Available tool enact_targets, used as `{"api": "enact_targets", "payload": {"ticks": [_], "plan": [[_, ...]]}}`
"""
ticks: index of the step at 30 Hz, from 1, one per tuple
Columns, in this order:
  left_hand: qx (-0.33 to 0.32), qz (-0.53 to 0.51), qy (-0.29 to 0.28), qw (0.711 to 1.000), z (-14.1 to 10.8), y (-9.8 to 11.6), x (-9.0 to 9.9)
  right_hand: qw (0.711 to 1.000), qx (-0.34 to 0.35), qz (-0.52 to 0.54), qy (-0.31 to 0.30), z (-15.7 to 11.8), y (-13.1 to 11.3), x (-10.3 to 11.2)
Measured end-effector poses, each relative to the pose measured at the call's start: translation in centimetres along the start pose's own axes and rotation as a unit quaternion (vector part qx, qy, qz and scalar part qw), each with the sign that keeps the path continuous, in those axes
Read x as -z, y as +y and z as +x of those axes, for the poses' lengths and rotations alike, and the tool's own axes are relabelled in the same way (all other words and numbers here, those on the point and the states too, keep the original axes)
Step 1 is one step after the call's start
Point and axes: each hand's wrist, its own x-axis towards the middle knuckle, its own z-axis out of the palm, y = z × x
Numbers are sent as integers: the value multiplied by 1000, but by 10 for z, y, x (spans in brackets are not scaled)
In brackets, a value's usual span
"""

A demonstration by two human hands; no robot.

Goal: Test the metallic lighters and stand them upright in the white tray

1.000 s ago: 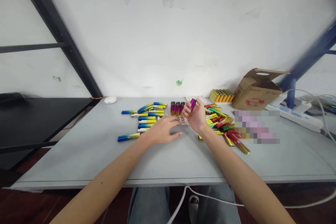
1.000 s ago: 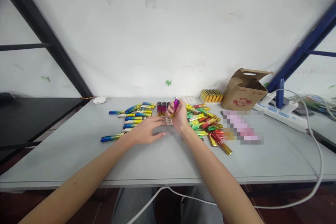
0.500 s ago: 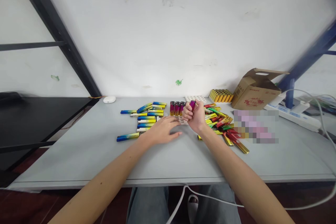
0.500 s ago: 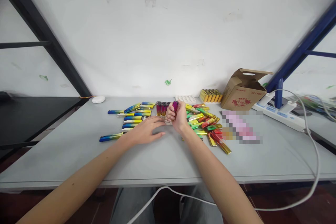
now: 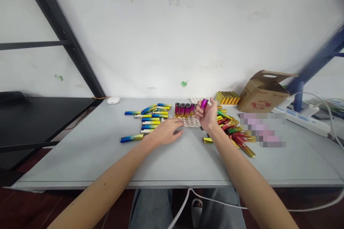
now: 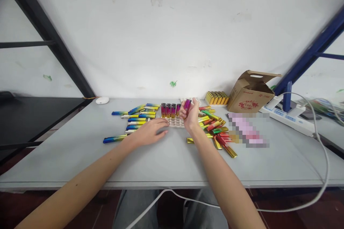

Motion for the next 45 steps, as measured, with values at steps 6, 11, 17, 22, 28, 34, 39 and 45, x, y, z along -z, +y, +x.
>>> {"api": "enact_targets", "payload": {"ticks": [6,11,17,22,28,34,39,45], "plan": [[-12,6,-9,1000,2,-3,1,936,244,-249,54,7,5,10],[8,31,-1,999,4,-3,0,771,369,-518,1,1,1,12],[75,41,11,996,4,3,4,750,331,-569,-66,0,4,14],[87,62,11,994,5,3,4,748,303,-586,-69,0,9,15],[89,67,14,994,4,-2,4,736,299,-603,-75,4,14,19],[98,56,24,993,4,-13,2,705,290,-645,-50,5,28,18],[91,48,18,995,3,-17,2,671,346,-654,-41,5,38,19],[92,37,15,995,3,-14,6,604,412,-682,-10,9,35,22]]}}
